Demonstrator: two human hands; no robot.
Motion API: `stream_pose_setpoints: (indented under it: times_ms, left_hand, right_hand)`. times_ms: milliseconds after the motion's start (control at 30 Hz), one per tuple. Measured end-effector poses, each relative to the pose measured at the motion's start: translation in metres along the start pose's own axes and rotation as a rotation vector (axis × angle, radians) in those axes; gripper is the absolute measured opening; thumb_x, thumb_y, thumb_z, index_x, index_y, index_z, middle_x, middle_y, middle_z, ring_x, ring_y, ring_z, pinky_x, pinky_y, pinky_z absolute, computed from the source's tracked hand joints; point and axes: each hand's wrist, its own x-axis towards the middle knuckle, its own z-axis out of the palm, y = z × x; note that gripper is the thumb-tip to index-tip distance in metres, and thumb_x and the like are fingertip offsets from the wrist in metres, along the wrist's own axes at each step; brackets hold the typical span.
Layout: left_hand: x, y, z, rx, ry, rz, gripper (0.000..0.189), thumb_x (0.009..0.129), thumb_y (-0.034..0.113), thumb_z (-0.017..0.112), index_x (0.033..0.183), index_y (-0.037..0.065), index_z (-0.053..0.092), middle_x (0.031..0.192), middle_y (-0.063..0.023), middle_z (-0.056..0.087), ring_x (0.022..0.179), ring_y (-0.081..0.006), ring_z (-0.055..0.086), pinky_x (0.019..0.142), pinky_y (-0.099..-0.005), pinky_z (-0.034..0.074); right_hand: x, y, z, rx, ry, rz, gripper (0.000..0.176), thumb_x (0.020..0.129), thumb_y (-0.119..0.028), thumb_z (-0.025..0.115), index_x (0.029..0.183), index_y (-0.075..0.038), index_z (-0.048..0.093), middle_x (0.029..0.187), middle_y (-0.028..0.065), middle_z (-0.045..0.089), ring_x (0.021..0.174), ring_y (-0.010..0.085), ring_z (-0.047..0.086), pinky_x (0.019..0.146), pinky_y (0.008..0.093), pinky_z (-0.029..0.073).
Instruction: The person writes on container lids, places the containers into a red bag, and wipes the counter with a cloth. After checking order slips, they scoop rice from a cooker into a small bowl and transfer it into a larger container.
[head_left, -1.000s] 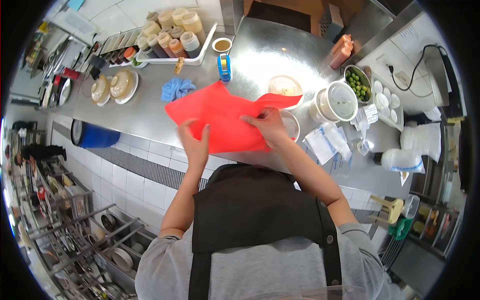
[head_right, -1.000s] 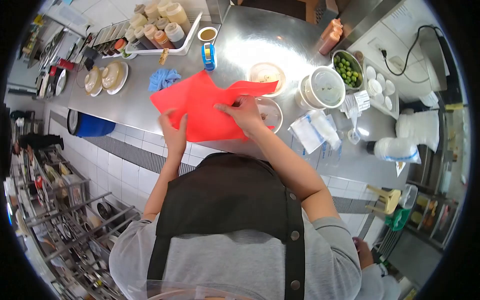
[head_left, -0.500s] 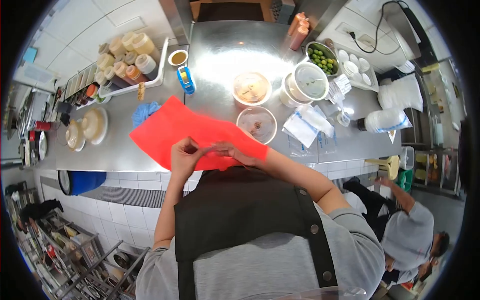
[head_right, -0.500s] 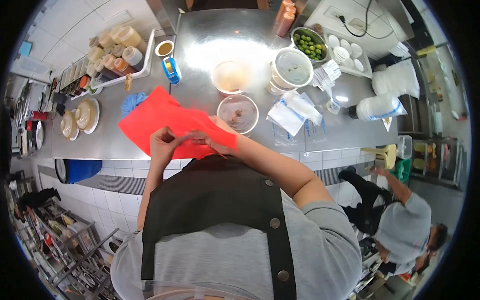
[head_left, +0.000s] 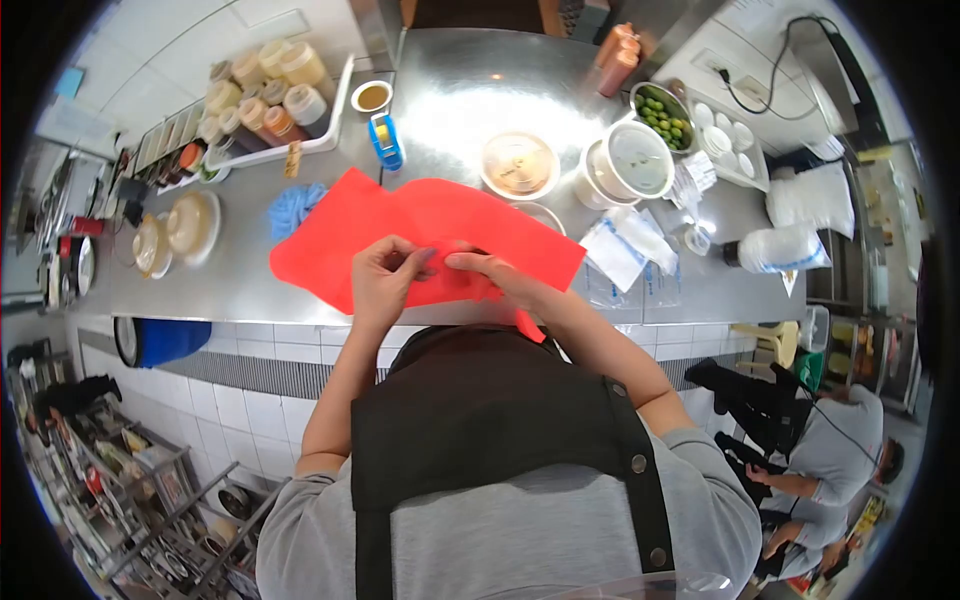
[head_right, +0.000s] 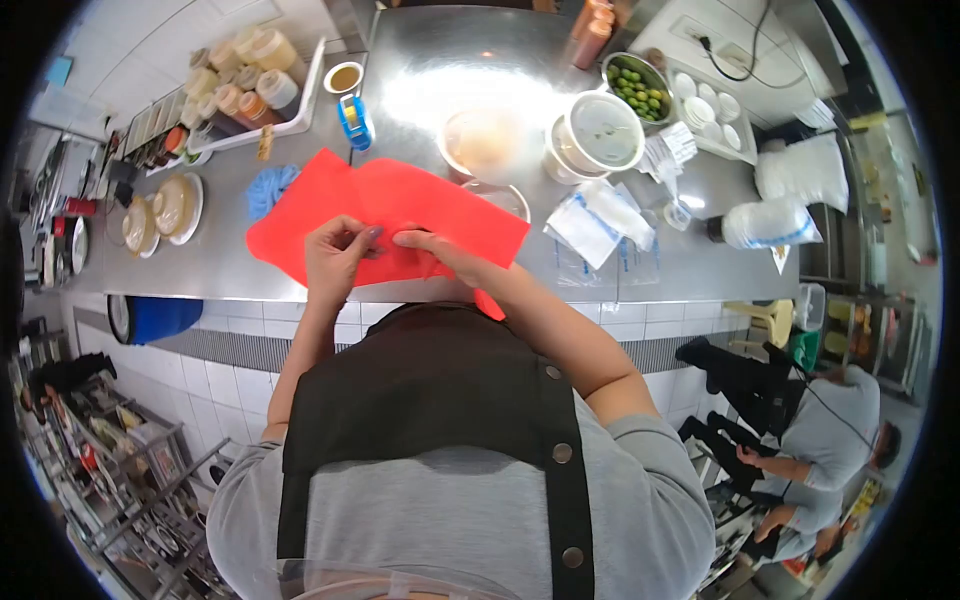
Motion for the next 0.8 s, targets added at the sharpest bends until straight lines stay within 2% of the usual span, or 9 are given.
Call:
stream_pose_setpoints:
  times_ms: [100,267,333,400,433,500,567,667,800]
  left_hand:
    - [-0.006,0.002,0.001,-0.002,0.031,-0.022,0.016,0.089,0.008,0.073,0.082,-0.001,0.063,0.071,-0.0061,0.066,0.066,-0.0136,0.068,0.063,-0.0248,0.056]
    - [-0.013,-0.002,-0.011,-0.387,0.063,-0.181,0.014,0.099,0.014,0.057,0.103,0.001,0.061,0.106,-0.0093,0.067,0.101,-0.0175,0.066,0.076,-0.0339,0.058]
    - [-0.018,0.018,-0.021,-0.79,0.028,-0.3,0.019,0.103,0.015,0.048,0.111,0.002,0.059,0.114,-0.0104,0.065,0.108,-0.0207,0.064,0.084,-0.0394,0.057]
    - [-0.021,0.041,-0.037,-0.85,0.301,-0.328,0.024,0.103,0.014,0.042,0.116,0.001,0.057,0.114,-0.0115,0.066,0.103,-0.0249,0.065,0.093,-0.0428,0.053]
    - [-0.019,0.044,-0.059,-0.761,0.331,-0.194,0.023,0.101,0.013,0.045,0.115,0.0,0.057,0.112,-0.0108,0.066,0.103,-0.0243,0.065,0.094,-0.0411,0.052]
    - [-0.016,0.062,-0.09,-0.579,0.465,0.066,0.017,0.099,0.012,0.05,0.109,0.0,0.058,0.104,-0.0076,0.065,0.097,-0.0202,0.065,0.09,-0.0326,0.05]
    - [-0.005,0.057,-0.113,0.323,0.639,0.269,0.015,0.101,0.016,0.053,0.099,0.003,0.059,0.087,-0.0018,0.059,0.079,-0.0115,0.055,0.073,-0.0279,0.046]
    - [0.009,0.056,-0.088,0.49,0.51,0.338,0.008,0.101,0.01,0.051,0.105,0.003,0.055,0.087,-0.0053,0.057,0.077,-0.0152,0.053,0.072,-0.0287,0.045]
    - [0.009,0.07,-0.004,0.387,0.232,0.339,0.007,0.099,0.009,0.057,0.099,0.004,0.053,0.076,-0.006,0.053,0.069,-0.0128,0.05,0.063,-0.03,0.044]
  right_hand:
    - [-0.002,-0.007,0.001,-0.04,0.021,0.015,0.018,0.087,-0.019,0.076,0.099,-0.007,0.071,0.091,0.0006,0.069,0.087,0.0084,0.061,0.07,0.0243,0.048]
    - [0.009,-0.01,0.016,0.376,0.119,-0.078,0.014,0.087,-0.011,0.073,0.1,-0.006,0.071,0.089,0.0002,0.069,0.077,0.0116,0.063,0.06,0.0237,0.048]
    - [0.015,-0.002,0.008,0.286,0.211,-0.097,0.012,0.084,-0.007,0.073,0.096,-0.006,0.07,0.089,0.0013,0.069,0.079,0.0125,0.063,0.063,0.0264,0.05]
    - [0.032,0.028,-0.027,-0.111,0.333,-0.259,0.011,0.08,-0.005,0.073,0.089,-0.004,0.066,0.084,0.0056,0.067,0.081,0.0148,0.063,0.068,0.0293,0.05]
    - [0.04,0.042,-0.056,-0.465,0.401,-0.41,0.013,0.077,-0.004,0.074,0.084,-0.002,0.064,0.08,0.0093,0.066,0.082,0.0167,0.063,0.072,0.0309,0.051]
    - [0.023,0.014,-0.078,-1.163,0.591,-0.314,0.026,0.074,-0.005,0.074,0.096,-0.001,0.06,0.092,0.015,0.065,0.088,0.0278,0.063,0.078,0.0336,0.051]
    - [0.013,-0.003,-0.085,-1.042,0.507,-0.259,0.036,0.075,-0.006,0.074,0.107,-0.003,0.058,0.107,0.0162,0.062,0.096,0.0335,0.062,0.084,0.0363,0.051]
    - [-0.027,-0.062,-0.049,-1.149,0.196,-0.295,0.063,0.074,-0.011,0.078,0.129,-0.007,0.048,0.138,0.0193,0.046,0.124,0.0381,0.051,0.102,0.0401,0.046]
    - [-0.04,-0.118,0.04,-1.114,0.151,-0.743,0.075,0.069,-0.016,0.083,0.134,-0.007,0.047,0.151,0.0208,0.037,0.141,0.0383,0.036,0.116,0.0442,0.033]
